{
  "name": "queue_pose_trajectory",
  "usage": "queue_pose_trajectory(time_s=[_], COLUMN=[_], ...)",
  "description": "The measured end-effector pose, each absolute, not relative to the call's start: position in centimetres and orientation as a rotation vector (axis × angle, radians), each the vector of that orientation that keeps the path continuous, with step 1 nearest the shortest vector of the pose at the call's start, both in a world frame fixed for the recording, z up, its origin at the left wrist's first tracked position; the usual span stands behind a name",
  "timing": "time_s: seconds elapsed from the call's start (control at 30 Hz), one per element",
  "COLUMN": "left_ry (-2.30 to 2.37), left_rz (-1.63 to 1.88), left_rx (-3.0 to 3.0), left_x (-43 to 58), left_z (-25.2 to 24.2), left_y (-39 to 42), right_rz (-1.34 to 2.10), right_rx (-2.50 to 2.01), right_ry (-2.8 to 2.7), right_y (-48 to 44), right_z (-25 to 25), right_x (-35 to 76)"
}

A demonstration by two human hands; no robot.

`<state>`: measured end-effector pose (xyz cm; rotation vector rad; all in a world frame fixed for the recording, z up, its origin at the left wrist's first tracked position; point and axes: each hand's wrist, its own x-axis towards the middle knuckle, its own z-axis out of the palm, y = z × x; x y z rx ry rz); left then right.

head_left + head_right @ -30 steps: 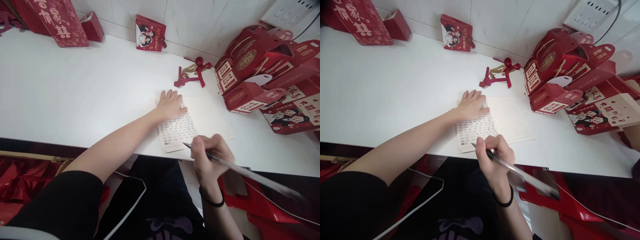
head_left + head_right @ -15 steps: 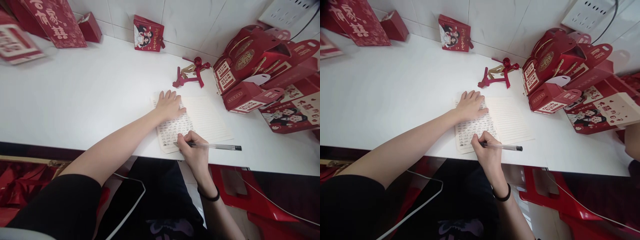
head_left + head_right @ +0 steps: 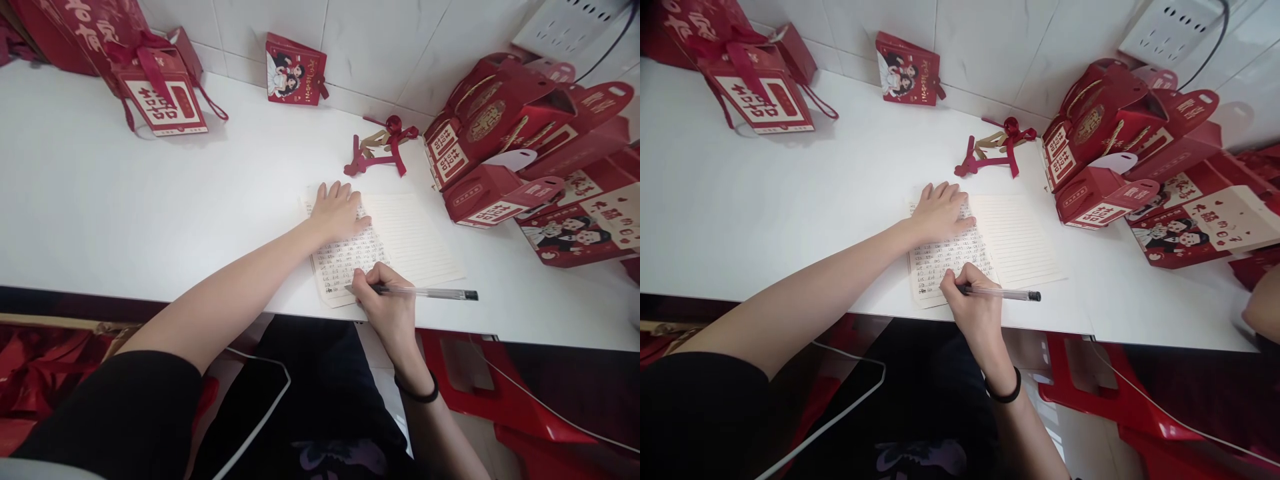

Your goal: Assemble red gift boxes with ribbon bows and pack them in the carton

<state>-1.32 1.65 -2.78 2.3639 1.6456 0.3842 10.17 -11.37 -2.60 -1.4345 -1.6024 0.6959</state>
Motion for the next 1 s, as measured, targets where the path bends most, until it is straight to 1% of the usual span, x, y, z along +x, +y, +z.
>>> queue_pose_trajectory(time_s=[0.8, 1.0], left_ry=[1.625, 1.622], left_rz=[0.401, 0.425], left_rx=[2.352, 2.360], left_x=[-1.38, -1.31], left_z=[-2.82, -2.93], left_y=[1.48, 1.59], right_rz=[0.664, 0.611], right_rx=[-1.440, -1.405], right_ry=[-1.614, -1.647], right_y=[-11.34, -11.50], right_z=[-2.73, -2.60], right_x=[10.11, 10.08])
